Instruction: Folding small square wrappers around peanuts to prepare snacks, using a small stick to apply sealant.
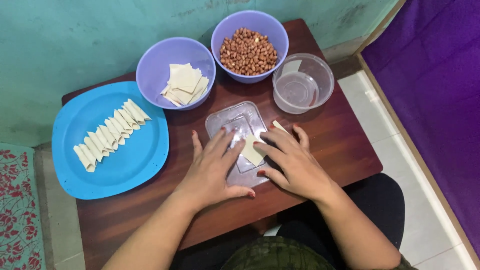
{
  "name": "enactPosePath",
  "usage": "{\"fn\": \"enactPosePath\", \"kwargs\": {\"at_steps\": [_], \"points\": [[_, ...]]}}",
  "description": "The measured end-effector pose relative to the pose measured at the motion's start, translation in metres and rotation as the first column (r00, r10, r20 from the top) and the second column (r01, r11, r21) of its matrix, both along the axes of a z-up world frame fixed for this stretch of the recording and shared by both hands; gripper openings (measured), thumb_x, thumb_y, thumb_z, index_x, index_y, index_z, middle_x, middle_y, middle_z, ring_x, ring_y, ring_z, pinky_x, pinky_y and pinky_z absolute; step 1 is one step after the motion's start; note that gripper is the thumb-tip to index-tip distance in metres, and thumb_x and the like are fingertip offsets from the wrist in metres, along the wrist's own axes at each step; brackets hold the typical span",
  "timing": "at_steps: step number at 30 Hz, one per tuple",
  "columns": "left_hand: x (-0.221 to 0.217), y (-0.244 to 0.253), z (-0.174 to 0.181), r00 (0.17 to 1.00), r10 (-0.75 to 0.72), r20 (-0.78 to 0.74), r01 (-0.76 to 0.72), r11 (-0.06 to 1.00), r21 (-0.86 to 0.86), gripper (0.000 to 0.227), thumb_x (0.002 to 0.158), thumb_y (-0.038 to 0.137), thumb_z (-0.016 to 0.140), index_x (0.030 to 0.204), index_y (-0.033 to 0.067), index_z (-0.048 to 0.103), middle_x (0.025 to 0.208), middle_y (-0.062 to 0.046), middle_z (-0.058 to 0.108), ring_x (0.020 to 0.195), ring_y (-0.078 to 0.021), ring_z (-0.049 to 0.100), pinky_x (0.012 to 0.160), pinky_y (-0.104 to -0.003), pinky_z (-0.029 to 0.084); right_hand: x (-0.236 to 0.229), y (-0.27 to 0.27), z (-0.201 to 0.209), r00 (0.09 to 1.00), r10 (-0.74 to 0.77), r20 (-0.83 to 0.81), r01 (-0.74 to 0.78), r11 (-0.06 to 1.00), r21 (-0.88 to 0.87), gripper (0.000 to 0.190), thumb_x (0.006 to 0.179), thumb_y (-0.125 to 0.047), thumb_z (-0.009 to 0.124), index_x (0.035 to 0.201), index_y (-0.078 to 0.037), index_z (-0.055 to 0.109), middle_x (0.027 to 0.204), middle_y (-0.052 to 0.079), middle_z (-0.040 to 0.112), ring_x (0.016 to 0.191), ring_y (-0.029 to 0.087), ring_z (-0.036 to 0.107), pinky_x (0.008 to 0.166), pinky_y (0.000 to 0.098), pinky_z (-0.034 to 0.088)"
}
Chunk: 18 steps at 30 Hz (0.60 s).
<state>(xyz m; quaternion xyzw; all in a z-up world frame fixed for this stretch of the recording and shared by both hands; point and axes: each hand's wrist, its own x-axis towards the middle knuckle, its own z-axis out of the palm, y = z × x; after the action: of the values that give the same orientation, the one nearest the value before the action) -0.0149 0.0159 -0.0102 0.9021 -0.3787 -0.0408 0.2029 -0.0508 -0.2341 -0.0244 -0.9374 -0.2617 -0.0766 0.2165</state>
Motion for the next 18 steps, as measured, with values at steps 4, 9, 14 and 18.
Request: {"fn": "enactPosePath", "kwargs": {"at_steps": [4,9,14,18], "points": [[-0.004,0.003,-0.008,0.997,-0.075,-0.003,0.075,0.997,-0.014,0.087,0.071,0.067,0.078,0.137,0.011,0.062,0.14,-0.018,0.059,0.139,-0.0409,0.046,0.108,-0.086,-0.004,0.0,0.001,-0.004,1.0,0.025,0.008,-0.026,1.0,0.017,0.04,0.099,-0.038,0.06,0.133,-0.017,0.062,0.131,0.006,0.063,0.136,0.026,0.052,0.116,0.0611,0.013],[-0.007,-0.001,-0.015,0.995,0.006,0.097,0.007,0.991,-0.133,0.076,0.08,0.058,0.078,0.137,0.0102,0.061,0.133,-0.017,0.062,0.133,-0.0397,0.052,0.111,-0.082,0.007,-0.002,-0.001,-0.012,0.991,0.009,0.13,-0.016,0.998,0.06,0.036,0.098,-0.042,0.064,0.125,-0.02,0.066,0.125,0.0,0.067,0.123,0.02,0.058,0.111,0.0532,0.022],[-0.007,-0.003,-0.024,0.986,0.076,0.151,-0.055,0.988,-0.141,0.066,0.084,0.046,0.079,0.138,0.0134,0.061,0.13,-0.013,0.062,0.132,-0.0365,0.052,0.112,-0.08,0.006,-0.003,0.004,0.004,0.998,-0.023,0.059,0.019,0.998,0.065,0.038,0.093,-0.04,0.069,0.124,-0.018,0.067,0.118,0.001,0.068,0.114,0.023,0.06,0.098,0.0483,0.032],[-0.002,-0.002,-0.029,0.992,0.081,0.1,-0.063,0.984,-0.167,0.063,0.082,0.042,0.08,0.138,0.0176,0.063,0.125,-0.009,0.066,0.129,-0.0327,0.055,0.114,-0.078,0.003,0.002,0.006,0.011,0.994,-0.025,-0.106,0.035,0.995,0.092,0.045,0.088,-0.029,0.074,0.13,-0.014,0.065,0.111,0.007,0.069,0.107,0.029,0.061,0.091,0.0455,0.036]]}}
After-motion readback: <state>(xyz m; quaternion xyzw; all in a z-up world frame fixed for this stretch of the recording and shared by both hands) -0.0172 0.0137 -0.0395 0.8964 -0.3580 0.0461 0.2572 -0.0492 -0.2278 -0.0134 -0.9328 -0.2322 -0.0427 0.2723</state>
